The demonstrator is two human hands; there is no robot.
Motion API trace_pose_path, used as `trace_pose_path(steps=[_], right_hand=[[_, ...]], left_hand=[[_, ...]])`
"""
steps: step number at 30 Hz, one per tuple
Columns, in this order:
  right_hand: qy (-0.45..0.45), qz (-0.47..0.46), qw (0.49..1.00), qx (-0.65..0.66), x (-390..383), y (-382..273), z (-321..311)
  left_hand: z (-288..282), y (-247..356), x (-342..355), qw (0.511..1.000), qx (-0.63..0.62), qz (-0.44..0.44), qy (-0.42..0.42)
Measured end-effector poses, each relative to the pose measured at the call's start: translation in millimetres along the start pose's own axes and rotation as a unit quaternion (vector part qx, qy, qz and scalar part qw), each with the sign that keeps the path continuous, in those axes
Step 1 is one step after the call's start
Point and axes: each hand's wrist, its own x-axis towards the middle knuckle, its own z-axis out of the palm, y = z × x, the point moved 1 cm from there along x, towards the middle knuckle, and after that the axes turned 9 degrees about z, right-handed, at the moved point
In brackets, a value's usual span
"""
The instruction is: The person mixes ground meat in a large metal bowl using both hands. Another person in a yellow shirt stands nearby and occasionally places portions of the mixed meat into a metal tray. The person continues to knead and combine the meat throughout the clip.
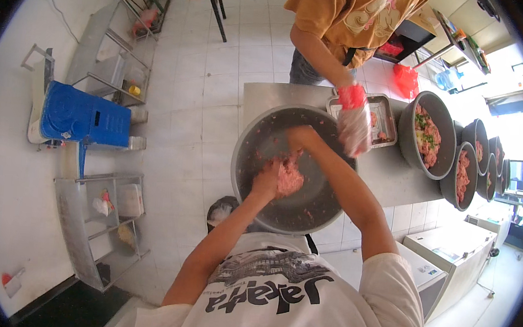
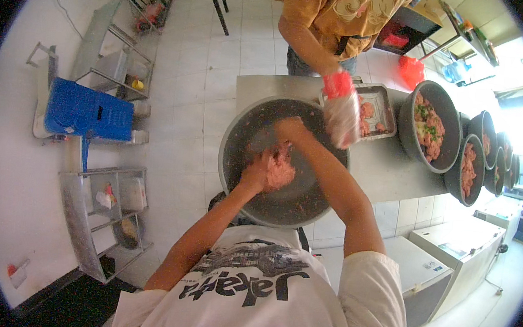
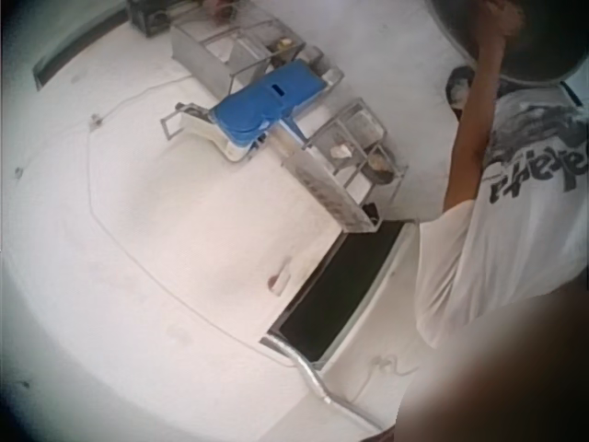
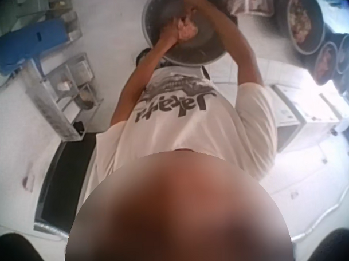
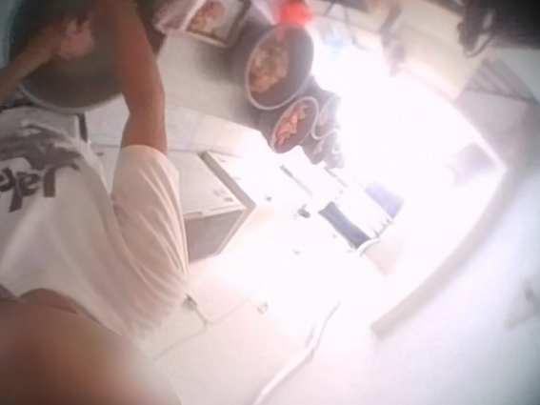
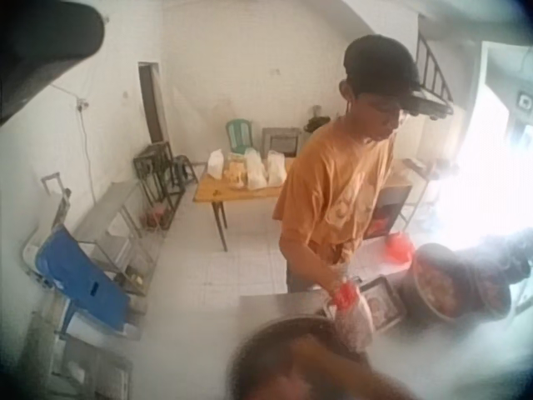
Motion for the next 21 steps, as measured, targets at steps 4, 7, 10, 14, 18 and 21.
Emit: trace_pose_path(steps=[4, 7, 10, 14, 18, 21], right_hand=[[0.268, 0.001, 0.959, 0.088, -71, -19, 8], [0.287, 0.053, 0.946, 0.137, -122, -19, 29], [0.283, 0.091, 0.940, 0.167, -155, -25, 58], [0.246, 0.127, 0.940, 0.200, -162, -43, 89], [0.202, 0.150, 0.951, 0.182, -154, -59, 101], [0.210, 0.162, 0.941, 0.209, -153, -61, 94]], left_hand=[[-3, 0, 3, 1.000, -0.001, 0.005, -0.007], [-5, 2, 6, 0.998, -0.017, -0.023, -0.056], [-1, 1, 7, 0.999, -0.006, -0.011, -0.040], [15, -4, 14, 0.992, 0.045, 0.091, 0.073], [29, -8, 20, 0.997, 0.015, 0.077, 0.028], [30, -5, 21, 0.995, -0.010, 0.076, 0.071]])
